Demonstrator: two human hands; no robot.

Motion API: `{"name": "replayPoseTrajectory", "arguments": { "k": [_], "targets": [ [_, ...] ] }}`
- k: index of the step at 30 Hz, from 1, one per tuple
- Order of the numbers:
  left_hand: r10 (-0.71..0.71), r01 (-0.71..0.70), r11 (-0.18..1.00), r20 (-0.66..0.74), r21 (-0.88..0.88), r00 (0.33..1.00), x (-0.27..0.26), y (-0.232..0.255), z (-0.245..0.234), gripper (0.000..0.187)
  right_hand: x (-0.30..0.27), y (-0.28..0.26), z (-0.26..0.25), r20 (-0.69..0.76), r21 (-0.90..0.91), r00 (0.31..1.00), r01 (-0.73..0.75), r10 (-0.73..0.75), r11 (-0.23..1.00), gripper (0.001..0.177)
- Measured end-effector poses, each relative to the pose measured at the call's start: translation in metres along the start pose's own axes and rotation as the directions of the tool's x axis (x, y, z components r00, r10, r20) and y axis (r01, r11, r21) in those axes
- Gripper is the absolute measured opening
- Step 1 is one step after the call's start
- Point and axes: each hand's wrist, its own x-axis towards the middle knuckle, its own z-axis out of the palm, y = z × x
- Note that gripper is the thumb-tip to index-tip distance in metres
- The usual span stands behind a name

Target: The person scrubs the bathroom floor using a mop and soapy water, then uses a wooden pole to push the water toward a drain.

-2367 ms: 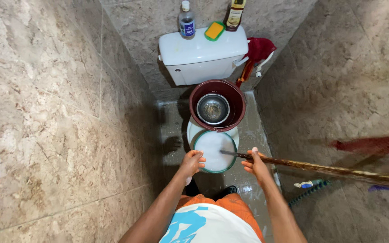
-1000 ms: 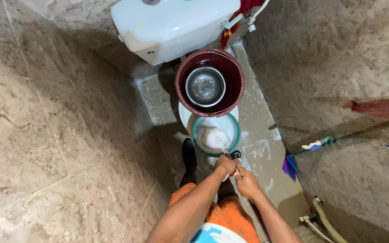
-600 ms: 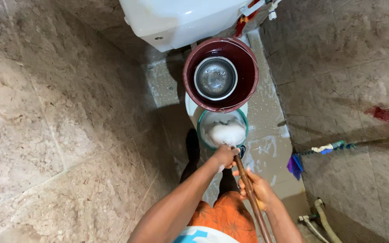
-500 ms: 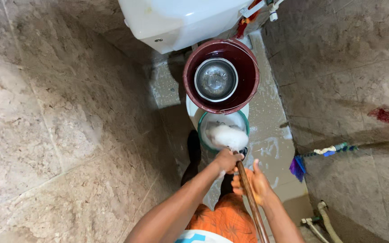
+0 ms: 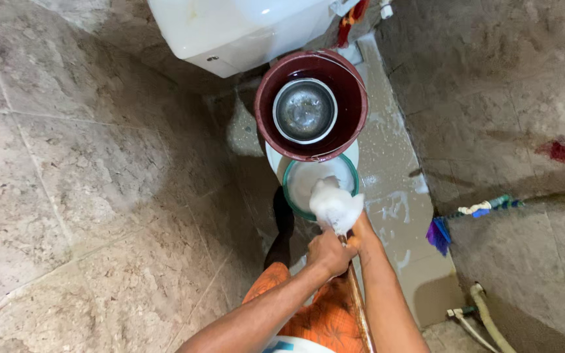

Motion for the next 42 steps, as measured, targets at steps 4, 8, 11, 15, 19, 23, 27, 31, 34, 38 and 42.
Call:
{"name": "replayPoseTrajectory", "arguments": {
  "k": [4, 8, 11, 15, 19, 23, 27, 31, 34, 38, 42],
  "targets": [
    [0.008, -0.008, 1.0, -0.005, 0.015, 1.0, -0.009, 0.013, -0.004, 0.059, 0.005, -0.006, -0.009, -0.03, -0.206, 0.991, 0.123, -0.132, 0.971, 0.044],
    [0.126, -0.126, 0.991, -0.005, -0.038, 0.992, -0.016, 0.005, -0.001, 0.065, 0.022, -0.005, -0.036, 0.128, -0.221, 0.985, 0.142, -0.116, 0.965, 0.028],
    [0.136, -0.113, 0.932, 0.043, -0.344, 0.99, 0.006, -0.031, 0.015, 0.061, 0.012, 0.002, -0.041, 0.381, -0.033, 0.907, 0.207, -0.179, 0.978, 0.03],
    [-0.162, 0.142, 0.663, 0.044, -0.735, 0.986, 0.08, -0.099, 0.028, 0.087, -0.011, 0.01, -0.024, 0.343, 0.249, 0.881, 0.249, -0.326, 0.936, 0.032],
    [-0.061, 0.432, 0.207, 0.429, -0.878, 0.901, 0.112, -0.112, 0.02, 0.094, -0.031, 0.042, -0.016, 0.278, 0.304, 0.882, 0.296, -0.382, 0.906, 0.032],
    [0.187, 0.494, -0.083, 0.473, -0.866, 0.861, 0.137, -0.072, 0.024, 0.089, -0.045, 0.072, -0.016, 0.266, 0.337, 0.863, 0.334, -0.43, 0.88, 0.034],
    [0.2, 0.441, -0.113, 0.415, -0.89, 0.888, 0.167, -0.049, 0.027, 0.085, -0.075, 0.069, 0.015, 0.32, 0.329, 0.853, 0.308, -0.412, 0.893, 0.037],
    [0.187, 0.427, -0.096, 0.405, -0.899, 0.895, 0.181, -0.054, 0.028, 0.08, -0.117, 0.037, 0.07, 0.47, 0.34, 0.808, 0.207, -0.356, 0.917, 0.039],
    [0.158, 0.405, -0.069, 0.391, -0.912, 0.907, 0.187, -0.065, 0.025, 0.077, -0.133, 0.018, 0.094, 0.494, 0.316, 0.806, 0.184, -0.327, 0.931, 0.042],
    [0.115, 0.386, -0.002, 0.383, -0.923, 0.917, 0.197, -0.08, 0.025, 0.072, -0.14, 0.015, 0.101, 0.489, 0.275, 0.822, 0.172, -0.291, 0.946, 0.046],
    [0.087, 0.355, 0.053, 0.359, -0.933, 0.929, 0.216, -0.08, 0.026, 0.067, -0.14, 0.012, 0.102, 0.48, 0.243, 0.836, 0.163, -0.265, 0.956, 0.05]
  ]
}}
